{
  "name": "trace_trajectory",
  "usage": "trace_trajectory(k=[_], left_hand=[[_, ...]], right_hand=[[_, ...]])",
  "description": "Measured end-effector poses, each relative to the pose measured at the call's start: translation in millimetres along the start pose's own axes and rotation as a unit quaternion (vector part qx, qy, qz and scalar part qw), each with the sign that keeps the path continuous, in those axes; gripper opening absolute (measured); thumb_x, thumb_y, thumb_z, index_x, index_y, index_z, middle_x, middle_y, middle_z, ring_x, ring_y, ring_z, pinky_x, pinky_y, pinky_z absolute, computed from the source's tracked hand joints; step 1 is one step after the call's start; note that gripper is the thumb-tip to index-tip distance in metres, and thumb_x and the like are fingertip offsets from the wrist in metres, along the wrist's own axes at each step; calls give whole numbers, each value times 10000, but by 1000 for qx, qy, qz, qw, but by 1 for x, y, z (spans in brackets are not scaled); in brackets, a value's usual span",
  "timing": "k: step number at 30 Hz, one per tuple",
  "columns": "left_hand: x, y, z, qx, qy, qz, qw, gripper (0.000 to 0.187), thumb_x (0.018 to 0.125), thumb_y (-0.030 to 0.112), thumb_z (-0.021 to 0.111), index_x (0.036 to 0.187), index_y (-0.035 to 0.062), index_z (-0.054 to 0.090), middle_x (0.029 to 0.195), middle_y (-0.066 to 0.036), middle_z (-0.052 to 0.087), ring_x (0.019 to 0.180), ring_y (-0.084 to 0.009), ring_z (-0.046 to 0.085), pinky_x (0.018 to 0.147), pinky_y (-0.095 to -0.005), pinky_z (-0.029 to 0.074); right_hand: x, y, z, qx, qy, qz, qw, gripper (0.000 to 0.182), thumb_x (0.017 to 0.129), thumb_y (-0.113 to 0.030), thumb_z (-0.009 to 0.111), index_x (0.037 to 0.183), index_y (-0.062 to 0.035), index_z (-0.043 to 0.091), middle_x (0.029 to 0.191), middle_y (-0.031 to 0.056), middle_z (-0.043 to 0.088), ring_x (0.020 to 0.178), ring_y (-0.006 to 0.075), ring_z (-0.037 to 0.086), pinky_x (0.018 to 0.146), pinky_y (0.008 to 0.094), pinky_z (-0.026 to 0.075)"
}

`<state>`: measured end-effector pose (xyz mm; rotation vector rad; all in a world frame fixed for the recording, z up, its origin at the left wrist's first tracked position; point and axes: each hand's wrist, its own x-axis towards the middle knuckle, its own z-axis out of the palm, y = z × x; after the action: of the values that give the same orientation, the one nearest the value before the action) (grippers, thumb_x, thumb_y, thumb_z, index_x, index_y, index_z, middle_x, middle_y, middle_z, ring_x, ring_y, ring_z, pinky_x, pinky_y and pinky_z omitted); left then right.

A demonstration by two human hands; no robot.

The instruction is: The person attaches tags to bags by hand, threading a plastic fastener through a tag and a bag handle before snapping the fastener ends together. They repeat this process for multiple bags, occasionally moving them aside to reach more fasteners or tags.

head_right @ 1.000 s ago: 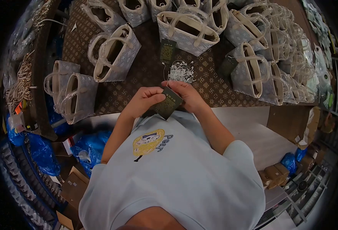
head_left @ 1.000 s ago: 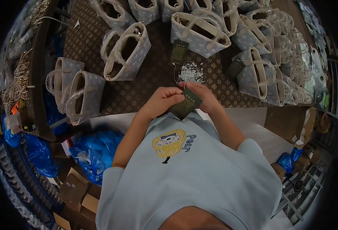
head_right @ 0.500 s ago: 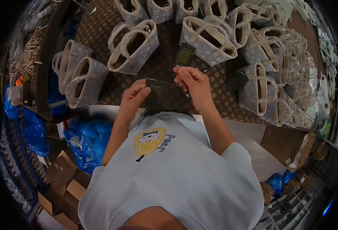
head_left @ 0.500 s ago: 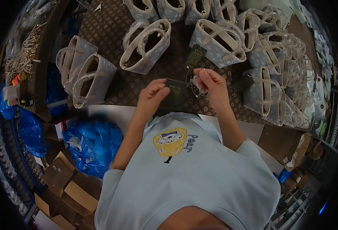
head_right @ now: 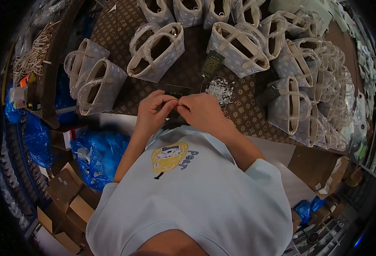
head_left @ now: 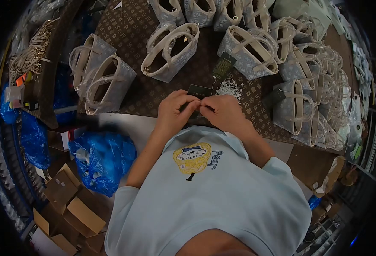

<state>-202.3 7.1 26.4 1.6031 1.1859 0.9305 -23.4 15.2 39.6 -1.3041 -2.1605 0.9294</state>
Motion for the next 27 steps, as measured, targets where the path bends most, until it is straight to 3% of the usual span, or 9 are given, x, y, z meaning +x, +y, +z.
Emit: trace_trajectory(k=[2,6,8,10,13,16,18,23,27], left_hand=[[1,5,2,77,34,30,996,93,783,83,633,851,21,638,759,-79,583,664,-199,561,582,-274,437],[3,10,3,22,69,-28,997,83,795,100,629,804,18,633,727,-73,561,638,-199,546,571,-278,431],[3,7,3,5,59,-20,998,109,796,76,629,893,27,623,766,-76,583,637,-152,546,570,-257,427],[3,10,10,-70,88,-39,993,177,795,57,629,969,35,603,773,-76,593,643,-125,547,575,-245,431],[-1,17,6,-102,87,-94,987,325,791,20,626,1106,52,553,795,-81,617,665,-84,553,592,-227,447],[-3,21,7,-62,65,-103,991,375,797,-11,617,1158,43,530,784,-41,604,669,-55,524,605,-202,439],[-4,18,8,-65,75,-75,992,353,806,-24,612,1148,25,538,759,2,579,656,-40,490,605,-184,421],[-4,17,5,-5,89,-47,995,315,789,-10,615,1096,51,580,896,-110,655,742,-120,628,656,-246,493],[-2,17,5,-31,104,-31,994,311,784,-10,620,1087,52,586,909,-104,655,746,-126,629,643,-247,494]], right_hand=[[-1,-3,2,-8,4,1,1000,117,769,-177,642,793,-63,642,678,109,606,568,265,585,494,339,447],[0,-12,4,116,126,36,985,88,748,-100,672,794,-41,626,689,90,614,554,217,584,507,285,456],[0,-13,5,135,157,25,978,81,744,-70,676,790,-32,620,683,81,613,545,188,579,504,265,453],[-1,-11,4,171,173,47,969,50,773,-23,650,814,-3,629,653,25,588,573,37,492,492,188,395],[6,-10,0,193,194,52,960,40,778,-18,643,806,-2,619,651,8,581,578,17,480,494,173,390],[11,-7,1,155,194,48,967,72,760,-62,660,770,-24,600,654,73,595,524,124,543,479,241,434],[12,-6,2,148,191,52,969,76,761,-67,659,762,-23,596,648,74,593,521,125,542,478,240,432],[15,-7,1,150,175,75,970,90,758,-79,659,746,-23,589,632,73,591,512,116,535,472,239,427],[19,-9,0,154,162,78,972,100,759,-88,664,753,-20,591,626,63,589,506,98,523,459,237,417]])
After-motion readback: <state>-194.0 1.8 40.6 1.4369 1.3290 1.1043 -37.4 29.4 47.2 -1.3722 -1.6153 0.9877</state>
